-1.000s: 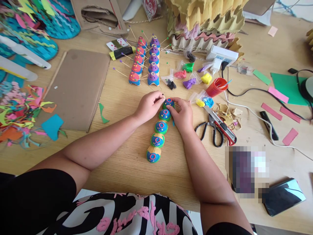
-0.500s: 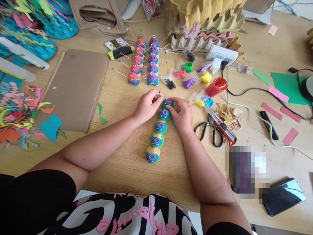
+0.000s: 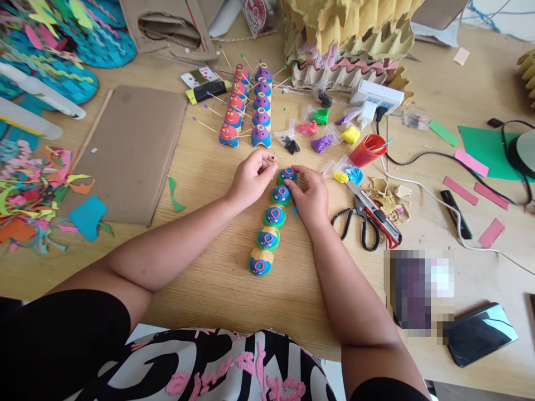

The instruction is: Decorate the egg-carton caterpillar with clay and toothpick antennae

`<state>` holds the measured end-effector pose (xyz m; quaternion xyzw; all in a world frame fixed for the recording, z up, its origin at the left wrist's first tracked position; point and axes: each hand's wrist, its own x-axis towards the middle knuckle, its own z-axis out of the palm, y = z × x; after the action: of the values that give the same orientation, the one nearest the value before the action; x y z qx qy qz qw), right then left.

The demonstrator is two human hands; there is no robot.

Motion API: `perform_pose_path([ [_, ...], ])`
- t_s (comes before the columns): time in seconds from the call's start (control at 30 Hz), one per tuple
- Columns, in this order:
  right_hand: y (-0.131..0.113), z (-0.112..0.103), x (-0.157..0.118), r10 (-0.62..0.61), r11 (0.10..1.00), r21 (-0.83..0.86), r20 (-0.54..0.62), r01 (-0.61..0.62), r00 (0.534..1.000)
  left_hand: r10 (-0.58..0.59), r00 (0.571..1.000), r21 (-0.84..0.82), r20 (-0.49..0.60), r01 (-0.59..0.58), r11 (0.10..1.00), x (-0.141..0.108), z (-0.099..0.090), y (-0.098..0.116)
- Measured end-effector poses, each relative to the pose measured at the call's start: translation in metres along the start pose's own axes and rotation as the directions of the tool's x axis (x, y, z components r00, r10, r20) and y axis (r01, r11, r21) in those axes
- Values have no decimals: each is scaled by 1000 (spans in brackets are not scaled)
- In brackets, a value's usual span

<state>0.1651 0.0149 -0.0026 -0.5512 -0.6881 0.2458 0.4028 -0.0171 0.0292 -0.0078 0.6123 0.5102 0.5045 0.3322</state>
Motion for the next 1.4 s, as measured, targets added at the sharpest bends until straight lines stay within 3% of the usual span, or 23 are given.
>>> perform_pose_path([
  [0.13,-4,-1,-2,34,999,37,-23,-33,999,-39,998,-159,-44,32,987,1,2,-3],
  [0.2,-6,-3,-3,43,998,42,-104,-39,994,-61,996,-247,-64,43,968,3,3,-3],
  [0.3,-5,-6,-3,7,998,-58,-274,-23,962,-112,991,-340,-73,81,937,5,2,-1],
  [0.37,-4,-7,-3,-10,983,-178,-320,-50,947,-147,985,-376,-92,103,921,6,2,0],
  [0.57,-11,-7,-6,162,867,-444,-182,-228,970,-197,959,-473,-205,79,878,10,0,-1],
  [0.77,-18,-10,-7,270,791,-548,-86,-271,959,-149,964,-489,-221,23,872,11,0,-4],
  [0.97,-16,-11,-7,286,800,-528,-81,-284,955,-113,969,-451,-219,2,892,11,0,-7],
  [1.2,-9,-10,-4,224,858,-419,-215,-297,951,-133,967,-347,-219,50,937,8,-2,-1],
  [1.4,-8,-12,-2,222,869,-417,-151,-266,963,-70,980,-313,-189,7,950,7,-1,2],
])
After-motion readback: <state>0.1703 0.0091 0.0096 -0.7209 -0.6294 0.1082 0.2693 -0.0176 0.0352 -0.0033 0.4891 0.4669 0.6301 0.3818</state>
